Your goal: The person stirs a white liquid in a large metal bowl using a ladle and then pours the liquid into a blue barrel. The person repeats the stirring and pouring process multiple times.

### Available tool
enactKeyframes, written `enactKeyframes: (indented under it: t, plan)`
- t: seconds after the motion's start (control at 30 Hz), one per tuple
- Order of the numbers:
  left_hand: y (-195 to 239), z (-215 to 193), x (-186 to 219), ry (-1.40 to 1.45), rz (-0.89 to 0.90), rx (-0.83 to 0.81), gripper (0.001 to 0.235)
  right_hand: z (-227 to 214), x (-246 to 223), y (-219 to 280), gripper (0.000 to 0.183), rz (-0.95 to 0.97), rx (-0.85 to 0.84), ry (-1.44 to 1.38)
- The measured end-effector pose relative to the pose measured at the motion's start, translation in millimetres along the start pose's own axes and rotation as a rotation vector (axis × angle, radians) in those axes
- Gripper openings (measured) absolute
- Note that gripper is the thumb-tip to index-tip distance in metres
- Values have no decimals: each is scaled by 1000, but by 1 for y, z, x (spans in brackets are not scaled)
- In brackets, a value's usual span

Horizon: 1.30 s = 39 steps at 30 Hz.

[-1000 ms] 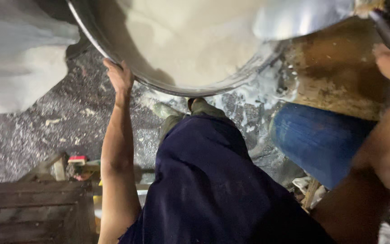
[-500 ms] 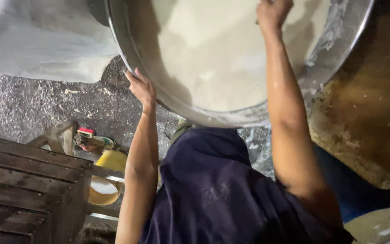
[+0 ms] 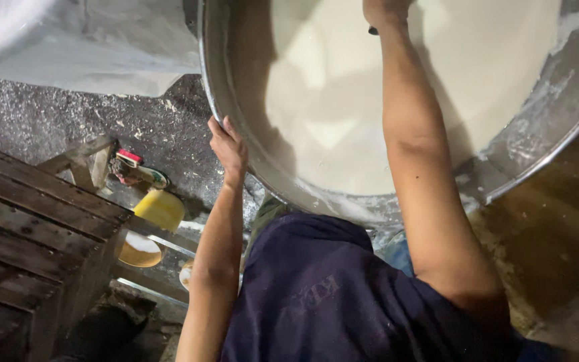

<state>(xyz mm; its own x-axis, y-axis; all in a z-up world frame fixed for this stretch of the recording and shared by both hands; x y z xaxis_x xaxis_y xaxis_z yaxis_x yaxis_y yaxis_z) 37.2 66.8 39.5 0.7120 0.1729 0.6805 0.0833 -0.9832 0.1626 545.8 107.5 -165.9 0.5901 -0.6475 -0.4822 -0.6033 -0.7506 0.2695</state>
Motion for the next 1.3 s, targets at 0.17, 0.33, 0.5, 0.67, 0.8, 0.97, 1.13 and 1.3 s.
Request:
enactKeyframes:
  t: [0.17,0.33,0.5,0.67,0.8,0.97,1.13,1.3]
  plan:
    - [1,-3,8,69,91,32,29,20,-22,4,25,-148,29,160]
    - [-1,-3,4,20,22,32,30,19,-40,49,58,85,-33,57]
    - [2,-5,6,62,71,27,30,10,-36,120,54,257,-162,94]
    - [0,-2,-1,35,49,8,34,-13,-11,193,57,299,-162,108]
    - [-4,4,-11,-34,41,10,35,-45,7,260,64,360,-153,102]
    - [-2,2,-11,5,98,0,35,-96,25,336,72,484,-178,83]
    - [-3,0,-9,17,49,-44,36,-130,63,389,67,582,-186,218]
    - [0,-1,-6,46,82,-46,38,-182,99,439,57,608,-200,282]
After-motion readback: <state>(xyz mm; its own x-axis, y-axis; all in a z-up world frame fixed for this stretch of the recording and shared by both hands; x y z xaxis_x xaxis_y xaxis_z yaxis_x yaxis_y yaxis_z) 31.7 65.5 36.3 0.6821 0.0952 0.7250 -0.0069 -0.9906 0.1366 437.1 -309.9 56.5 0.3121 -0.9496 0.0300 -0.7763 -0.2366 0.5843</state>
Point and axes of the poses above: each hand's wrist, its own y-axis away from the middle knuckle, its own z-axis out of the palm, x = y × z, the point moved 7 cm from there along -y, towards the middle knuckle, and after that the axes turned 2 degrees about -z, right-handed, at the moved point
